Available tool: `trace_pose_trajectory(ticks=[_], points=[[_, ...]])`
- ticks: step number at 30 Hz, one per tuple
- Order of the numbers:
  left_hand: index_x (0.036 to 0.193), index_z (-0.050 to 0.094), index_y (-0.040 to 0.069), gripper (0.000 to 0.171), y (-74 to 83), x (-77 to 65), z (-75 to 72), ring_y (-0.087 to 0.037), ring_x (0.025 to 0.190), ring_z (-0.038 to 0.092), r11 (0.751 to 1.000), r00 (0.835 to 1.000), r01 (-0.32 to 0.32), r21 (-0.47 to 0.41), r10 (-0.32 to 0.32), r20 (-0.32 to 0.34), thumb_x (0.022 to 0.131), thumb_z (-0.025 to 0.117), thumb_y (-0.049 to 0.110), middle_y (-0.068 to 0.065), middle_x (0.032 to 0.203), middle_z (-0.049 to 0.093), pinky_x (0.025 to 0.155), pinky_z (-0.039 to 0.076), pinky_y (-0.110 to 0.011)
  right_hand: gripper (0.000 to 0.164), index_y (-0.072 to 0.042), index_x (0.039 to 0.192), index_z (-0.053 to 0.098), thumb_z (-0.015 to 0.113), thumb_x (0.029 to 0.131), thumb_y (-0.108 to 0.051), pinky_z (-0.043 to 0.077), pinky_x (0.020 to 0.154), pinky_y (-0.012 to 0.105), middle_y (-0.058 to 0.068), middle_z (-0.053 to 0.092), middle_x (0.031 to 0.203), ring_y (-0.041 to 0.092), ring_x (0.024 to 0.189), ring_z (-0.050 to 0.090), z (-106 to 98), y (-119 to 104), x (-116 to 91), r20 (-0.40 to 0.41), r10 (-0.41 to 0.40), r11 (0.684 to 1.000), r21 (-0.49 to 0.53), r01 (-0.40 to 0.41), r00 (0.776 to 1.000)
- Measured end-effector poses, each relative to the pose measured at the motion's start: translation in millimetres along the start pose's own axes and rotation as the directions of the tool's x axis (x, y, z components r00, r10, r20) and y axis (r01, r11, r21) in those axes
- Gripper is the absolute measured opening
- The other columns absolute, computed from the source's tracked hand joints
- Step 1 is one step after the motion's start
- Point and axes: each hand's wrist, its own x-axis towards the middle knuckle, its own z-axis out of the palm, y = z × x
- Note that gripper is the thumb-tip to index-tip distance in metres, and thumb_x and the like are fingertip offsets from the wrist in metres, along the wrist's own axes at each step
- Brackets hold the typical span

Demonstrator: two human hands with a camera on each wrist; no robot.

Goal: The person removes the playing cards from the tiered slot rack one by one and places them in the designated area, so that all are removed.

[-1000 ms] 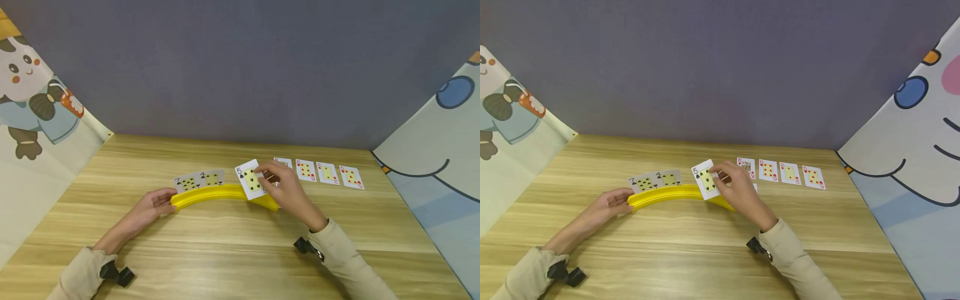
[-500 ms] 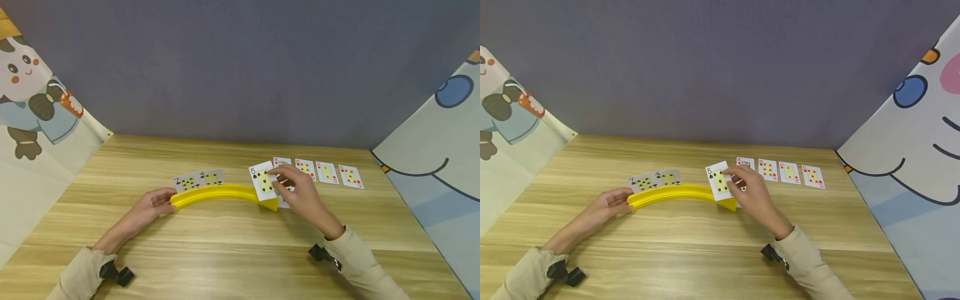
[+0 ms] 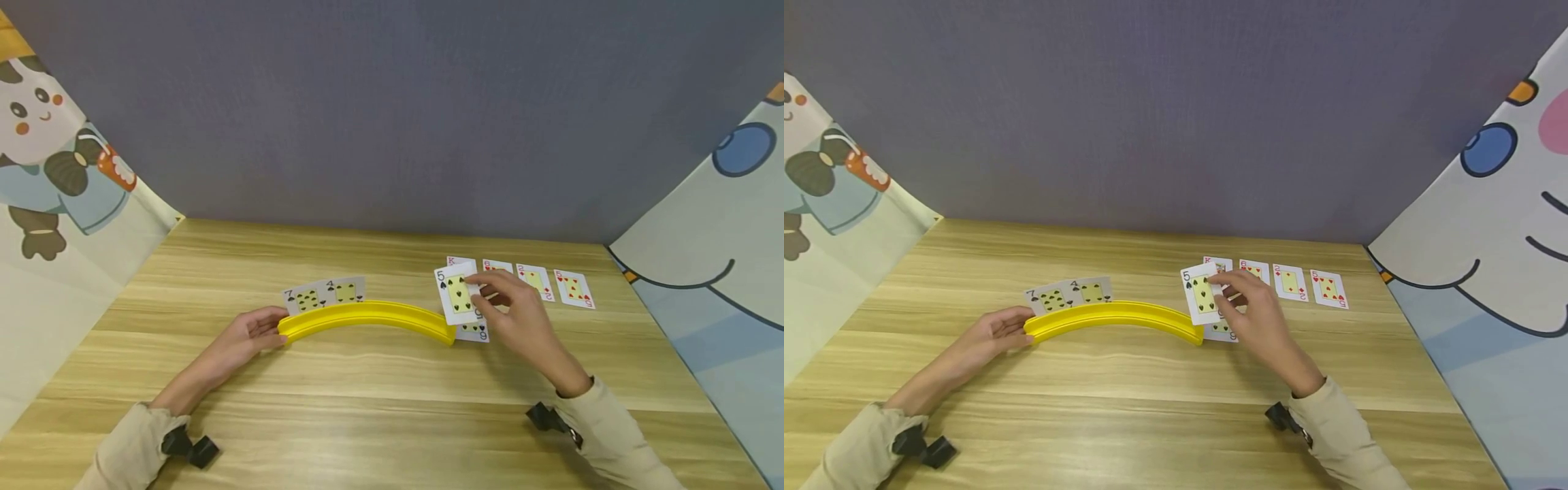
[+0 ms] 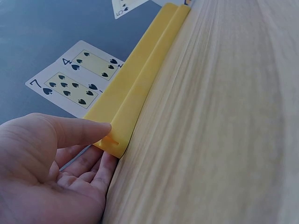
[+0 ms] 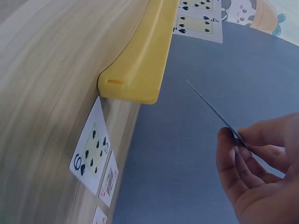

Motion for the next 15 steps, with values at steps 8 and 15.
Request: trace_pose_trajectory(ticks=[8, 15], points=[[0.139, 0.047, -0.008, 0.057, -1.4, 0.6, 0.4, -0.040, 0.133, 0.045, 1.000, 1.000, 0.016, 0.021, -0.015, -0.004, 0.092, 0.070, 0.013, -0.028, 0.144, 0.048, 0.100, 0.044, -0.015, 0.030, -0.004, 0.111, 0.072, 0.073, 0.084, 0.008, 0.058, 0.068, 0.019, 0.007, 0.070, 0.108, 0.015, 0.082, 0.066, -7, 15, -7, -0.020, 0.006, 0.999, -0.032, -0.006, 1.000], [0.140, 0.047, -0.007, 0.057, -1.9, 1.1, 0.0, -0.039, 0.132, 0.047, 0.999, 1.000, 0.018, 0.034, -0.018, -0.003, 0.092, 0.070, 0.015, -0.027, 0.143, 0.049, 0.099, 0.044, -0.013, 0.029, -0.004, 0.109, 0.072, 0.072, 0.083, 0.009, 0.055, 0.066, 0.013, 0.006, 0.070, 0.103, 0.014, 0.080, 0.063, -20, 27, -7, -0.022, 0.028, 0.996, -0.079, -0.029, 0.999]])
